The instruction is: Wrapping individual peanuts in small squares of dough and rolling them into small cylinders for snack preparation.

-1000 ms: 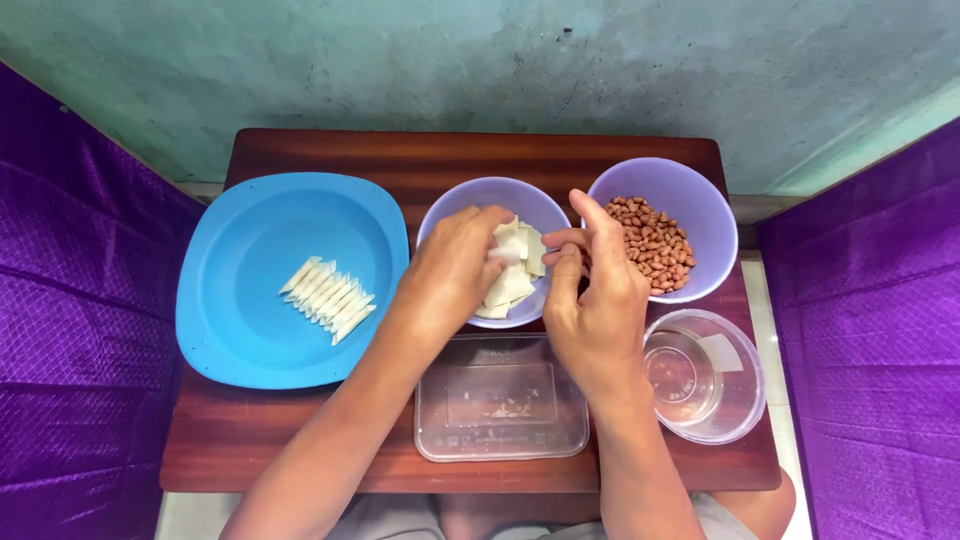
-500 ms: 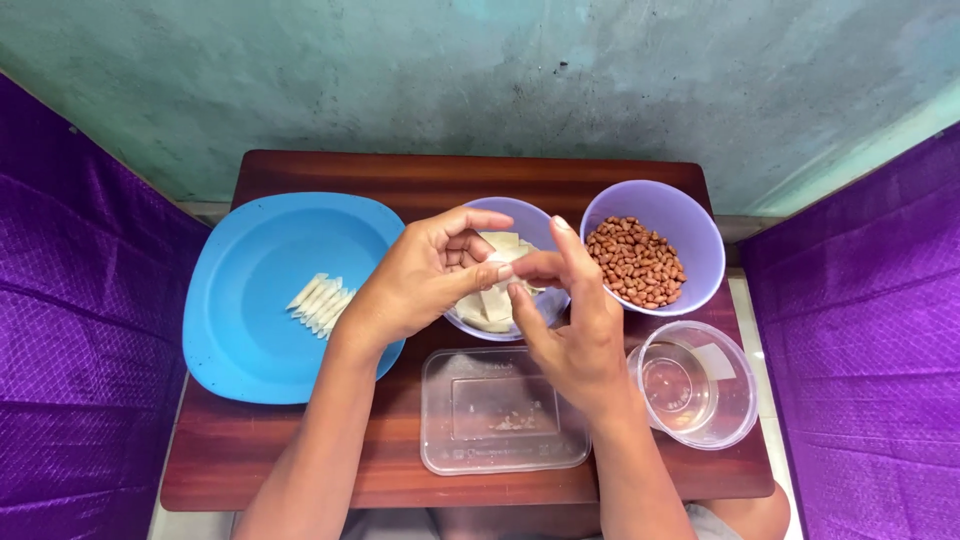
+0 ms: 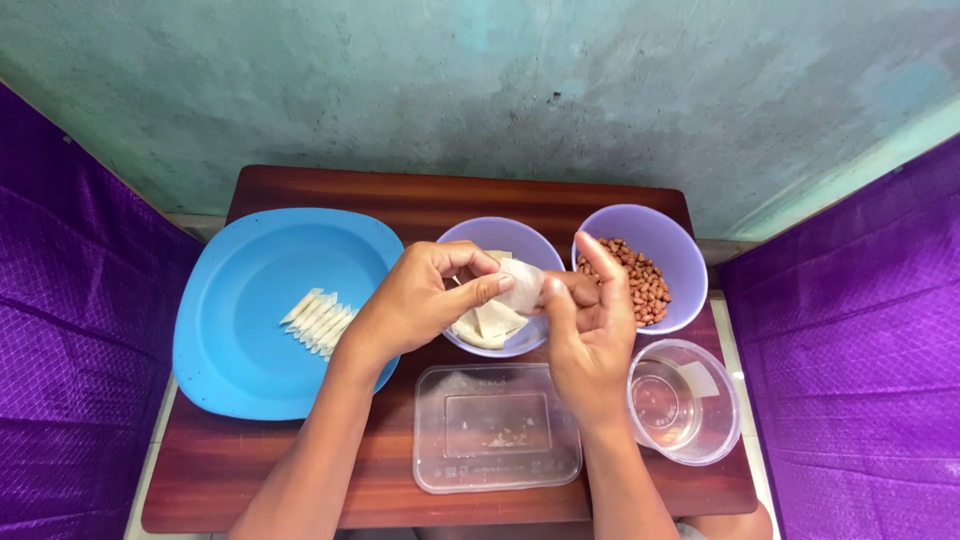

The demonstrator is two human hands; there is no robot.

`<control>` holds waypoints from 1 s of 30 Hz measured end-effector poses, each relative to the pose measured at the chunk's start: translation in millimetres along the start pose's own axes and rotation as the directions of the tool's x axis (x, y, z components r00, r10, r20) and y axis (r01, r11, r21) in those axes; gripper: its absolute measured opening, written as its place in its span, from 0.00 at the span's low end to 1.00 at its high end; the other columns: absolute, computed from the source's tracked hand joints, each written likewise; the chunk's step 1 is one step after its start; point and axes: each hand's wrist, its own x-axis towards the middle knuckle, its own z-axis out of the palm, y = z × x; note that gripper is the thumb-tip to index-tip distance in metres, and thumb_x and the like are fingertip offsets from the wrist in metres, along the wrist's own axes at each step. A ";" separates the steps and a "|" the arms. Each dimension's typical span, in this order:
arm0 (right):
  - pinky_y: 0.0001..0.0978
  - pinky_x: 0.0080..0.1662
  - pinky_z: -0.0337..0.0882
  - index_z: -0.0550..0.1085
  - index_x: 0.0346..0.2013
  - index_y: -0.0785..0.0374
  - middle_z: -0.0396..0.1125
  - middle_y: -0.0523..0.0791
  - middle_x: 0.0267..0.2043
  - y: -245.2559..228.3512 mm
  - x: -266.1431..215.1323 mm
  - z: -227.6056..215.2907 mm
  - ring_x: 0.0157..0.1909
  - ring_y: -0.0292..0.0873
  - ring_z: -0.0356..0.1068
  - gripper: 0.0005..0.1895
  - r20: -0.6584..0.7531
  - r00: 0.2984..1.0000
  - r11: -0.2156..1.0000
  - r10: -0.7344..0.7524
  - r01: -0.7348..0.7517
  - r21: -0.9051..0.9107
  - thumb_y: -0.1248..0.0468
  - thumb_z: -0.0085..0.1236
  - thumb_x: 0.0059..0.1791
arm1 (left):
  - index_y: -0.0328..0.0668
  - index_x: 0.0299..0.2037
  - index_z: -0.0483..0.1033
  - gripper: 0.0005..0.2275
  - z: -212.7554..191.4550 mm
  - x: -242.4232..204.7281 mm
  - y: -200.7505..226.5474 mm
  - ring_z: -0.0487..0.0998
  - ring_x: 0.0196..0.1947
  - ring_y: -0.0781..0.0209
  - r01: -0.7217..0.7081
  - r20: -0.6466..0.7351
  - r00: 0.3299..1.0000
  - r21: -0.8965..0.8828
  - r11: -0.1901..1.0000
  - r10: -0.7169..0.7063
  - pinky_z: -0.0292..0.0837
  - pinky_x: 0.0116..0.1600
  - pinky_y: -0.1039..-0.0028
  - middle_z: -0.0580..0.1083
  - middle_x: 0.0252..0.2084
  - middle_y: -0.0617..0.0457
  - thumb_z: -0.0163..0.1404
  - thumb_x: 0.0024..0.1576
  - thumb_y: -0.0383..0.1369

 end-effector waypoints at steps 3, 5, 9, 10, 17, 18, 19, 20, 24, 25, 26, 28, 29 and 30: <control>0.28 0.42 0.81 0.57 0.71 0.66 0.73 0.53 0.41 1.8 -0.8 1.2 0.36 0.39 0.76 0.30 0.037 0.998 0.994 0.042 -0.045 0.098 0.73 0.52 0.54 | 0.36 0.38 0.85 0.07 -5.8 -3.4 3.0 0.76 0.27 0.70 -0.019 0.019 1.000 0.040 0.999 0.018 0.75 0.30 0.82 0.77 0.26 0.52 0.60 0.56 0.33; 0.28 0.42 0.81 0.57 0.70 0.66 0.73 0.53 0.41 2.2 -3.0 4.1 0.36 0.40 0.77 0.33 0.035 0.998 0.992 0.056 -0.060 0.110 0.75 0.56 0.51 | 0.36 0.36 0.85 0.07 -5.3 -5.8 3.3 0.75 0.26 0.70 -0.031 0.017 0.999 0.040 0.999 0.030 0.75 0.30 0.81 0.77 0.24 0.52 0.59 0.56 0.33; 0.28 0.41 0.81 0.61 0.68 0.65 0.74 0.53 0.40 5.0 -5.1 4.6 0.35 0.39 0.77 0.32 -0.019 0.996 0.993 0.085 -0.083 0.082 0.76 0.58 0.50 | 0.40 0.34 0.84 0.07 1.0 -6.0 -6.6 0.70 0.22 0.74 -0.088 -0.029 0.996 0.014 0.996 0.088 0.71 0.27 0.84 0.75 0.19 0.55 0.56 0.59 0.34; 0.28 0.41 0.81 0.61 0.68 0.65 0.74 0.53 0.40 7.6 -3.1 3.5 0.35 0.39 0.77 0.32 -0.021 0.996 0.994 0.083 -0.082 0.078 0.76 0.58 0.50 | 0.40 0.34 0.84 0.07 2.4 -4.7 -7.4 0.70 0.22 0.74 -0.090 -0.027 0.996 0.010 0.996 0.090 0.71 0.27 0.84 0.75 0.19 0.55 0.56 0.59 0.34; 0.30 0.41 0.81 0.61 0.67 0.68 0.74 0.55 0.39 8.0 -3.8 2.3 0.36 0.44 0.79 0.33 0.021 1.000 0.999 -0.020 0.019 0.029 0.77 0.61 0.48 | 0.42 0.35 0.83 0.01 3.9 -12.4 1.1 0.76 0.27 0.66 -0.346 0.005 0.938 0.065 0.936 0.346 0.76 0.32 0.78 0.76 0.26 0.53 0.59 0.56 0.28; 0.30 0.41 0.81 0.61 0.66 0.70 0.74 0.55 0.39 5.4 -4.3 4.5 0.36 0.44 0.79 0.33 0.034 0.998 0.998 -0.061 0.062 -0.020 0.77 0.63 0.47 | 0.42 0.34 0.83 0.01 3.7 -14.1 1.8 0.76 0.27 0.65 -0.368 0.026 0.930 0.083 0.926 0.367 0.76 0.32 0.76 0.76 0.26 0.53 0.58 0.56 0.28; 0.30 0.41 0.81 0.61 0.66 0.70 0.74 0.55 0.39 5.9 -4.4 3.0 0.36 0.44 0.79 0.33 0.035 0.998 0.998 -0.059 0.060 -0.023 0.77 0.63 0.47 | 0.42 0.34 0.83 0.01 4.1 -14.0 0.8 0.76 0.27 0.65 -0.367 0.025 0.930 0.079 0.927 0.366 0.76 0.32 0.76 0.76 0.26 0.53 0.58 0.56 0.28; 0.31 0.42 0.81 0.62 0.65 0.72 0.75 0.56 0.39 5.7 -4.2 1.5 0.37 0.45 0.79 0.33 0.027 0.996 0.995 -0.082 0.083 -0.052 0.78 0.63 0.47 | 0.42 0.34 0.83 0.02 4.5 -13.9 0.4 0.77 0.27 0.65 -0.383 0.015 0.923 0.083 0.920 0.383 0.77 0.32 0.77 0.76 0.27 0.53 0.58 0.57 0.29; 0.20 0.41 0.75 0.64 0.62 0.65 0.74 0.50 0.41 -18.7 -5.9 6.8 0.39 0.36 0.74 0.29 -0.026 0.996 0.991 0.087 -0.090 -0.101 0.77 0.60 0.48 | 0.36 0.35 0.79 0.03 6.5 -16.0 11.8 0.75 0.30 0.65 -0.381 -0.008 0.923 0.131 0.915 0.385 0.71 0.37 0.77 0.78 0.35 0.54 0.55 0.54 0.27; 0.20 0.41 0.75 0.64 0.62 0.65 0.74 0.50 0.41 -18.3 -6.5 6.8 0.39 0.36 0.74 0.29 -0.024 0.995 0.990 0.097 -0.099 -0.100 0.77 0.60 0.48 | 0.36 0.35 0.79 0.03 7.7 -17.3 12.5 0.75 0.30 0.65 -0.372 -0.009 0.927 0.130 0.919 0.376 0.71 0.37 0.77 0.78 0.35 0.54 0.55 0.54 0.27; 0.21 0.43 0.76 0.63 0.63 0.65 0.74 0.51 0.42 -17.0 -7.6 6.5 0.42 0.38 0.74 0.29 -0.028 0.995 0.993 0.097 -0.098 -0.058 0.78 0.59 0.49 | 0.37 0.36 0.79 0.07 9.0 -18.6 12.3 0.78 0.32 0.64 -0.353 -0.008 0.934 0.130 0.927 0.357 0.73 0.39 0.76 0.80 0.36 0.54 0.60 0.50 0.31; 0.22 0.45 0.77 0.63 0.63 0.65 0.73 0.51 0.43 -16.0 -13.2 5.4 0.45 0.40 0.75 0.29 -0.034 0.993 0.994 0.112 -0.112 -0.015 0.78 0.58 0.49 | 0.37 0.37 0.79 0.13 12.9 -23.3 11.9 0.80 0.34 0.63 -0.321 -0.006 0.946 0.128 0.939 0.324 0.75 0.41 0.75 0.81 0.36 0.53 0.64 0.46 0.34; 0.22 0.43 0.76 0.63 0.63 0.65 0.74 0.51 0.44 -14.6 -11.4 5.2 0.44 0.40 0.75 0.28 -0.029 0.994 0.994 0.109 -0.109 -0.004 0.78 0.58 0.49 | 0.36 0.35 0.79 0.08 13.5 -21.4 12.8 0.78 0.31 0.65 -0.324 -0.028 0.944 0.090 0.942 0.327 0.74 0.37 0.77 0.80 0.34 0.54 0.61 0.49 0.30; 0.22 0.42 0.76 0.63 0.63 0.65 0.74 0.51 0.45 -13.8 -9.4 5.2 0.43 0.39 0.75 0.27 -0.025 0.994 0.994 0.107 -0.107 0.008 0.77 0.58 0.50 | 0.34 0.34 0.80 0.03 14.0 -19.7 14.3 0.76 0.28 0.67 -0.327 -0.050 0.943 0.052 0.943 0.330 0.72 0.34 0.79 0.79 0.31 0.54 0.59 0.52 0.26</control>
